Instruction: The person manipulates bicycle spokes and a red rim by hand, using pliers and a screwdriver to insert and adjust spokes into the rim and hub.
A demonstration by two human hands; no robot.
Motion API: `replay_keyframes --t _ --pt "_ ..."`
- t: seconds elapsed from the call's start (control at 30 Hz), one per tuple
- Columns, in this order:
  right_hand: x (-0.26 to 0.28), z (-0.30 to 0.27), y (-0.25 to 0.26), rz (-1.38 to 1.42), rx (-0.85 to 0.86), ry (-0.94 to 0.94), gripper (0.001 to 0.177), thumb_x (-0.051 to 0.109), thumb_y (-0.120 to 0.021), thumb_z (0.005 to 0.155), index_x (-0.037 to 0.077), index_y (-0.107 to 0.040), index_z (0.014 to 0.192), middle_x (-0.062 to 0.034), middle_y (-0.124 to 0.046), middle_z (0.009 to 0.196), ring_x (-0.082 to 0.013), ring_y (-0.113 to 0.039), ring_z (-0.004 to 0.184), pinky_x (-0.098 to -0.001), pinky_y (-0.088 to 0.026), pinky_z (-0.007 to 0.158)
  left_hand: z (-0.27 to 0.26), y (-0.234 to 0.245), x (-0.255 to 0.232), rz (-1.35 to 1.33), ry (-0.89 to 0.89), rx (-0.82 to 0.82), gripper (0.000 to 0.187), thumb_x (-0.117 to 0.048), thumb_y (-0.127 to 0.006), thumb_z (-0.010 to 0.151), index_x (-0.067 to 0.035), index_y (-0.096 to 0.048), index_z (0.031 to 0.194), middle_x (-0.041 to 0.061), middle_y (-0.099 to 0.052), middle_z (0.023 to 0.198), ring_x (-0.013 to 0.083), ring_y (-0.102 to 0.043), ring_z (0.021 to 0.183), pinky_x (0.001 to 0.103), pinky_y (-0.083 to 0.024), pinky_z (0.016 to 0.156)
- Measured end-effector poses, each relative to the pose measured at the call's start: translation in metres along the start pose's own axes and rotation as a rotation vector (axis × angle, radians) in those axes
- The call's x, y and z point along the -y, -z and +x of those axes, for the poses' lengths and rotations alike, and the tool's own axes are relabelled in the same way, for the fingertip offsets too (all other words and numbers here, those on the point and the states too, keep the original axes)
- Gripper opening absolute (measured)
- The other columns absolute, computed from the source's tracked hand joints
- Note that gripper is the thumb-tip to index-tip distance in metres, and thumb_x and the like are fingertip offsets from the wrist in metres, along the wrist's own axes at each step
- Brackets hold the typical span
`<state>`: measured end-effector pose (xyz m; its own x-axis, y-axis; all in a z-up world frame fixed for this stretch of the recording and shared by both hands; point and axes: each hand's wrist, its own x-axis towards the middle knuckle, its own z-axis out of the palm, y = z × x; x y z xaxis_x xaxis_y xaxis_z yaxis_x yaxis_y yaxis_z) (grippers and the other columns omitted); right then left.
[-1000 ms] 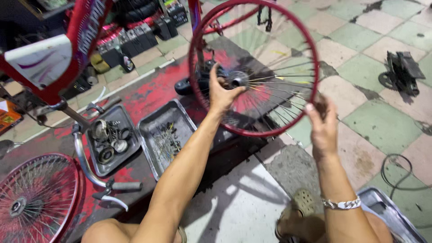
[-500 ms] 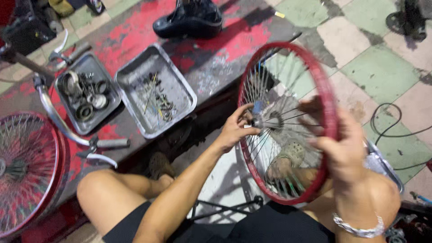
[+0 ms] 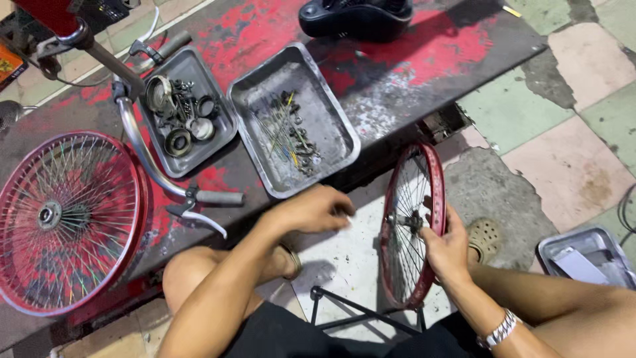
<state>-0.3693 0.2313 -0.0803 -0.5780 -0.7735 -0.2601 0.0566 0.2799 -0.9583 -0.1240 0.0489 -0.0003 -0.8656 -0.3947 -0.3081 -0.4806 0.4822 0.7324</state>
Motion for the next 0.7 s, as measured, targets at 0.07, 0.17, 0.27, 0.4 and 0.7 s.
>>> replay_keyframes --t 0.07,0.17,0.27,0.4,0.7 --pt "-0.006 -0.001 -0.001 -0.052 0.006 -0.062 0.063 -0.007 -0.063 0.080 0.000 -0.052 0.142 -0.0103 -0.070 0.107 -0.0161 -0.066 0.085 -0.0296 -0.054 0.073 -0.017 0.035 0.009 0.016 0.041 -0.294 0.030 -0.021 -0.076 0.082 -0.004 -0.075 0.107 0.017 -0.076 0.102 0.0336 -0.073 0.094 0.042 -0.056 0.083" --pt "-0.006 0.011 -0.002 -0.043 0.066 -0.013 0.061 -0.006 -0.064 0.080 -0.001 -0.050 0.140 -0.0100 -0.068 0.111 -0.0148 -0.066 0.093 -0.0288 -0.054 0.081 -0.033 0.069 0.031 0.052 0.360 -0.644 0.021 -0.018 -0.074 0.085 -0.009 -0.078 0.103 0.014 -0.077 0.095 0.0317 -0.075 0.089 0.041 -0.057 0.082" --pt "0.000 0.022 -0.003 -0.189 0.045 0.035 0.055 -0.005 -0.064 0.084 -0.002 -0.054 0.138 -0.0121 -0.069 0.114 -0.0169 -0.065 0.097 -0.0306 -0.052 0.087 -0.027 0.076 0.060 0.104 0.485 -0.767 0.021 -0.014 -0.076 0.080 -0.009 -0.079 0.100 0.013 -0.077 0.093 0.0332 -0.074 0.089 0.043 -0.057 0.080" --pt "0.009 0.035 -0.010 -0.066 0.084 0.030 0.053 -0.003 -0.065 0.082 -0.001 -0.056 0.135 -0.0107 -0.069 0.121 -0.0164 -0.066 0.104 -0.0305 -0.052 0.093 -0.004 0.067 0.090 0.130 0.546 -0.786 0.018 -0.015 -0.079 0.076 -0.009 -0.080 0.093 0.014 -0.077 0.088 0.0333 -0.074 0.085 0.043 -0.057 0.081" --pt "0.012 0.041 -0.008 0.106 0.051 -0.123 0.043 0.008 -0.067 0.092 0.000 -0.057 0.133 -0.0077 -0.068 0.116 -0.0141 -0.063 0.101 -0.0282 -0.051 0.090 0.017 0.052 0.102 0.094 0.611 -0.820 0.012 -0.017 -0.080 0.069 -0.008 -0.079 0.077 0.017 -0.074 0.075 0.0336 -0.074 0.074 0.043 -0.059 0.075"
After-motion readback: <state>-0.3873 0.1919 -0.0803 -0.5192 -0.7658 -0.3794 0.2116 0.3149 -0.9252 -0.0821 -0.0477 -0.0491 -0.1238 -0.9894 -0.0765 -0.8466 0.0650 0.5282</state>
